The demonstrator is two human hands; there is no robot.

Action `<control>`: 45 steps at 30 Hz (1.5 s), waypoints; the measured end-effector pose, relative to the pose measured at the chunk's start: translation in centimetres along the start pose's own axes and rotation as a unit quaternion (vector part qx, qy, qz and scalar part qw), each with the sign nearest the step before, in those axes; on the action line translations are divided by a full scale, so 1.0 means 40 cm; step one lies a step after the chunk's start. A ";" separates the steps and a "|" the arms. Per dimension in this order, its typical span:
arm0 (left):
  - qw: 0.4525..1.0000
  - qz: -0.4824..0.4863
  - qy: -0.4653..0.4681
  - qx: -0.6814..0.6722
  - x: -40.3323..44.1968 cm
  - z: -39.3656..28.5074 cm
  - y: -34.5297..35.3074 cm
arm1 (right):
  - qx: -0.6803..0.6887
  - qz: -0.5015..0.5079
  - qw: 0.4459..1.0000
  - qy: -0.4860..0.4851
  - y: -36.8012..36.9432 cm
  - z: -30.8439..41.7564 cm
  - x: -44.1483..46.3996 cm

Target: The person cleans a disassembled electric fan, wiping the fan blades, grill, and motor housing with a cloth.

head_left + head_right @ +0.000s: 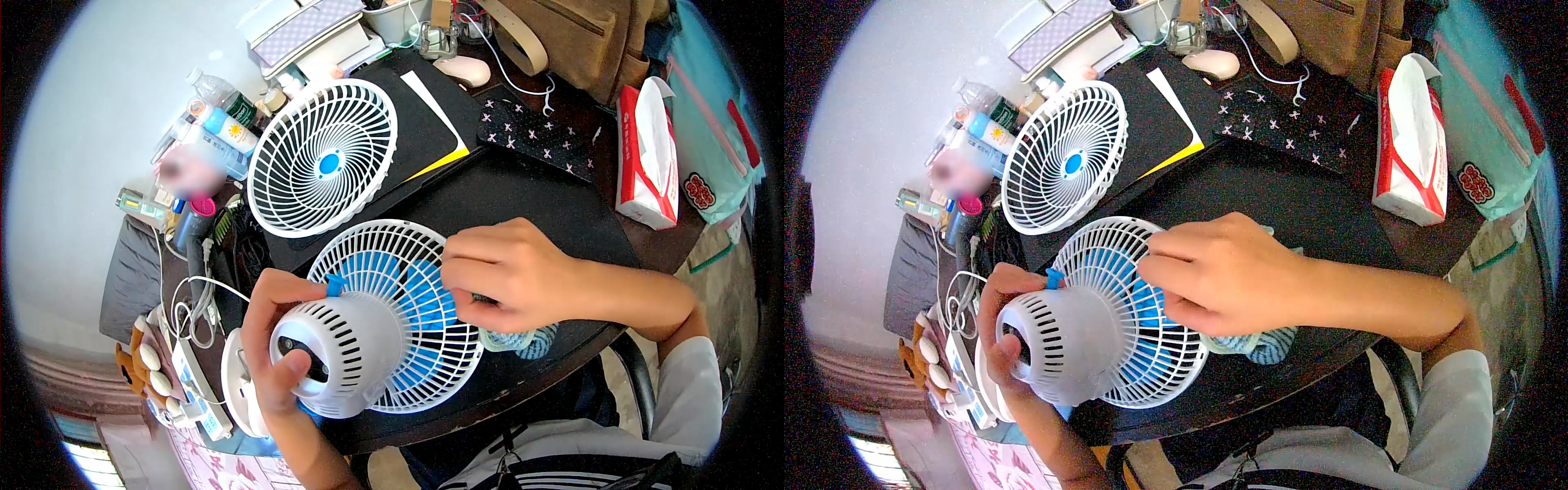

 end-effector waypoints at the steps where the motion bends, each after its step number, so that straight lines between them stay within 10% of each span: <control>1: 1.000 -0.001 0.001 0.002 0.001 -0.001 0.000 | 0.001 -0.029 1.000 -0.002 -0.008 0.000 0.002; 45: 1.000 0.010 0.001 -0.014 0.000 0.002 0.005 | -0.003 -0.014 1.000 -0.020 0.002 -0.001 -0.007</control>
Point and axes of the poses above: each hand's wrist, its own x-axis towards the middle knuckle, its own y-axis out of the palm, z = x × y, the point moved 9 cm from there along x, towards the middle knuckle, and after that the axes turned 1 degree about -y, right-handed, at the moved point
